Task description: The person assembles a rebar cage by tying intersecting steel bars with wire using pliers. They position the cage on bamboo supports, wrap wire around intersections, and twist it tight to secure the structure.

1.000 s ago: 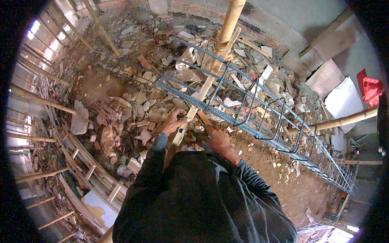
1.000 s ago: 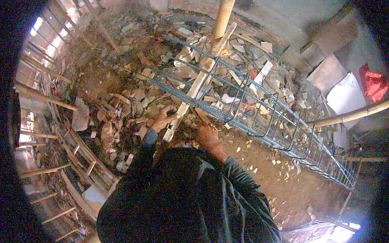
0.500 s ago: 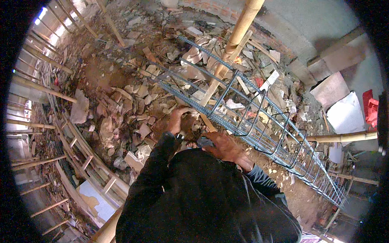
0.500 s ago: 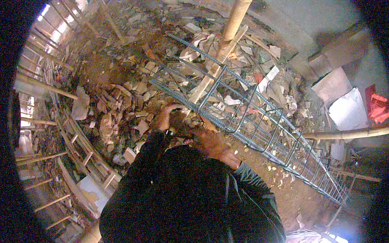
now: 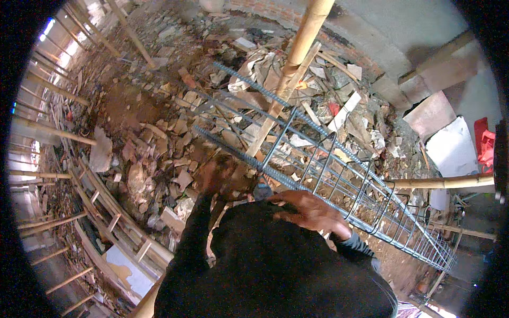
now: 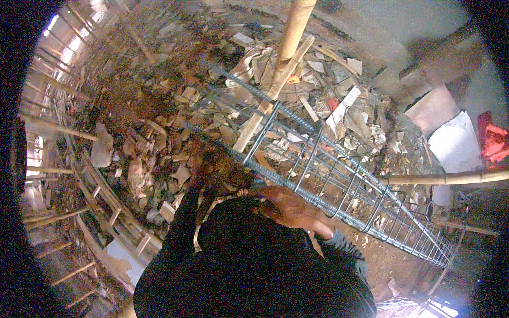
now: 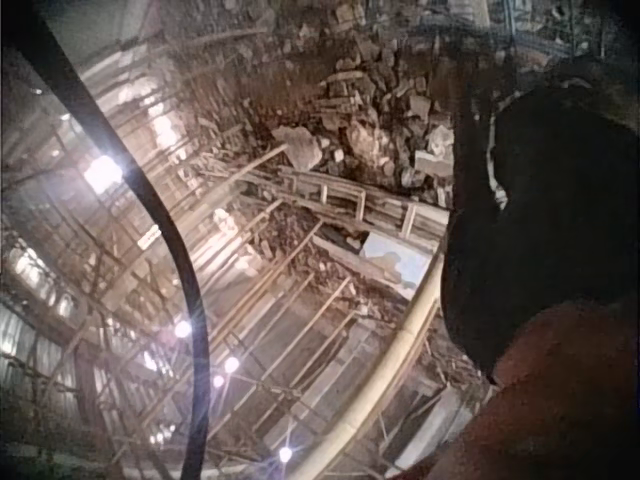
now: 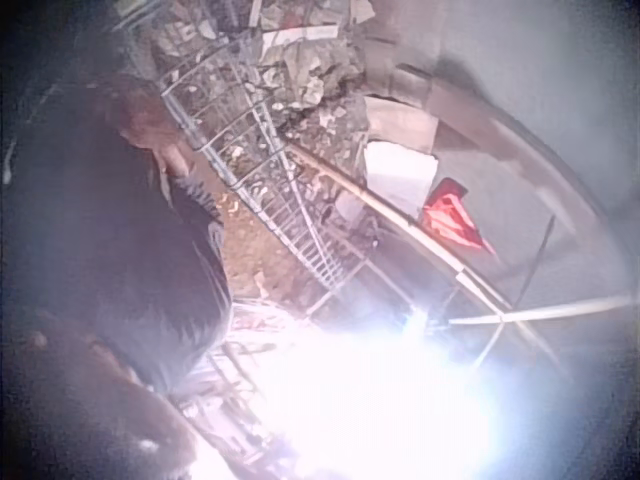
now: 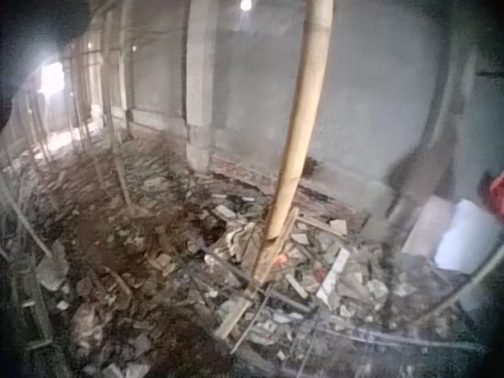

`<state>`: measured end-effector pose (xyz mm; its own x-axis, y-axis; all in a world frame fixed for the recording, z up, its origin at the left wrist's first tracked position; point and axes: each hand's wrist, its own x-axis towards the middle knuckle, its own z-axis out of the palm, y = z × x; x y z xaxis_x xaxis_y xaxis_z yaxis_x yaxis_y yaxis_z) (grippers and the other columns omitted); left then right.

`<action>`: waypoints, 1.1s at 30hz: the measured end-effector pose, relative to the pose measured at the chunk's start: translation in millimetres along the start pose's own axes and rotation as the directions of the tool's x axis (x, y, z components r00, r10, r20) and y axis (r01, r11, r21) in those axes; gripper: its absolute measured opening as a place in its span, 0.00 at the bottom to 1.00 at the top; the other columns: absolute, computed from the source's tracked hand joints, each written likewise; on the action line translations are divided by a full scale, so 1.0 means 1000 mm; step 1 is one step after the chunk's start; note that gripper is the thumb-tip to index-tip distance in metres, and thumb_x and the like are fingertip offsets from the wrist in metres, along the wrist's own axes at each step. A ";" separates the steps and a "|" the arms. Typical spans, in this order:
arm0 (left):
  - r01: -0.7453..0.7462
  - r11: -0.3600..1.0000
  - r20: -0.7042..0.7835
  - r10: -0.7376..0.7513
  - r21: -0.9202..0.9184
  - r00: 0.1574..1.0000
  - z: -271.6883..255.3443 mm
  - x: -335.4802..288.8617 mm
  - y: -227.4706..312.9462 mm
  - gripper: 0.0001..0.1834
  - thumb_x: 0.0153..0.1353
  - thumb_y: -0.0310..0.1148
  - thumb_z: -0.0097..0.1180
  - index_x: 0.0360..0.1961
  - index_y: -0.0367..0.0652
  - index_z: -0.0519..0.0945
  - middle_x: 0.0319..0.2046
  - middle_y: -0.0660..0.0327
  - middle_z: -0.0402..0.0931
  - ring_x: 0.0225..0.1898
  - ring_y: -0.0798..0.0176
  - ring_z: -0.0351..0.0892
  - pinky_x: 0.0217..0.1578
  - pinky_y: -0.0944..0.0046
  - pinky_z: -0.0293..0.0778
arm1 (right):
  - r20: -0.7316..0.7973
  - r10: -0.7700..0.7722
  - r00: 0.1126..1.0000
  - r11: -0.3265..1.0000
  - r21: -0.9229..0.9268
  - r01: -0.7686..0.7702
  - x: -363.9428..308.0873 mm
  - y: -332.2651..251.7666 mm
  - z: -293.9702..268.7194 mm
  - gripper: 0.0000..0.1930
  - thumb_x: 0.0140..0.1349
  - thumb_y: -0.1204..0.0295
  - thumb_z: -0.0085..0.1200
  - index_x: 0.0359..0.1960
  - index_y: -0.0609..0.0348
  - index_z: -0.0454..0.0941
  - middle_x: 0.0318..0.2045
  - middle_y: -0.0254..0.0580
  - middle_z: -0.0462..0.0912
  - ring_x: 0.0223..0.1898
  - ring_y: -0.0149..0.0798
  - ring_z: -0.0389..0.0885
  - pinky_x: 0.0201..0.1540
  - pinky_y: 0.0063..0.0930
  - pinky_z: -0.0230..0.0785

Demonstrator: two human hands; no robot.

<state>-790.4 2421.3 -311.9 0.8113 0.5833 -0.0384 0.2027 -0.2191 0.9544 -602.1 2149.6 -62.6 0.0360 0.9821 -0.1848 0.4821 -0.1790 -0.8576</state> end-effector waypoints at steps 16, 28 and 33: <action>0.197 0.980 -0.024 -0.197 0.006 0.980 -0.017 -0.020 0.042 0.24 0.63 0.26 0.67 0.61 0.39 0.80 0.59 0.54 0.80 0.61 0.55 0.80 0.56 0.54 0.80 | -0.453 -0.066 0.889 0.806 -0.549 -0.220 0.198 0.251 -0.215 0.13 0.65 0.60 0.65 0.45 0.52 0.90 0.40 0.48 0.90 0.40 0.51 0.89 0.44 0.43 0.81; 0.339 0.935 0.027 -0.338 -0.109 0.941 -0.021 -0.046 0.059 0.29 0.62 0.30 0.71 0.64 0.39 0.78 0.61 0.54 0.80 0.60 0.58 0.80 0.60 0.55 0.77 | -0.477 0.087 0.875 0.811 -0.476 -0.341 0.248 0.301 -0.189 0.12 0.64 0.59 0.61 0.41 0.51 0.87 0.39 0.47 0.88 0.43 0.56 0.87 0.48 0.49 0.80; 0.341 0.939 0.047 -0.339 -0.049 0.940 -0.022 -0.046 0.056 0.30 0.61 0.31 0.71 0.64 0.41 0.78 0.61 0.56 0.80 0.62 0.57 0.78 0.62 0.54 0.75 | -0.347 -0.049 0.936 0.782 -0.597 -0.180 0.256 0.310 -0.199 0.12 0.63 0.60 0.62 0.42 0.51 0.88 0.41 0.48 0.89 0.44 0.55 0.88 0.48 0.48 0.81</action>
<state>-829.0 2399.4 -250.5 0.7192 0.5858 -0.3735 0.4401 0.0319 0.8974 -269.5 2357.4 -280.3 0.3139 0.9488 0.0360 0.8929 -0.2821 -0.3510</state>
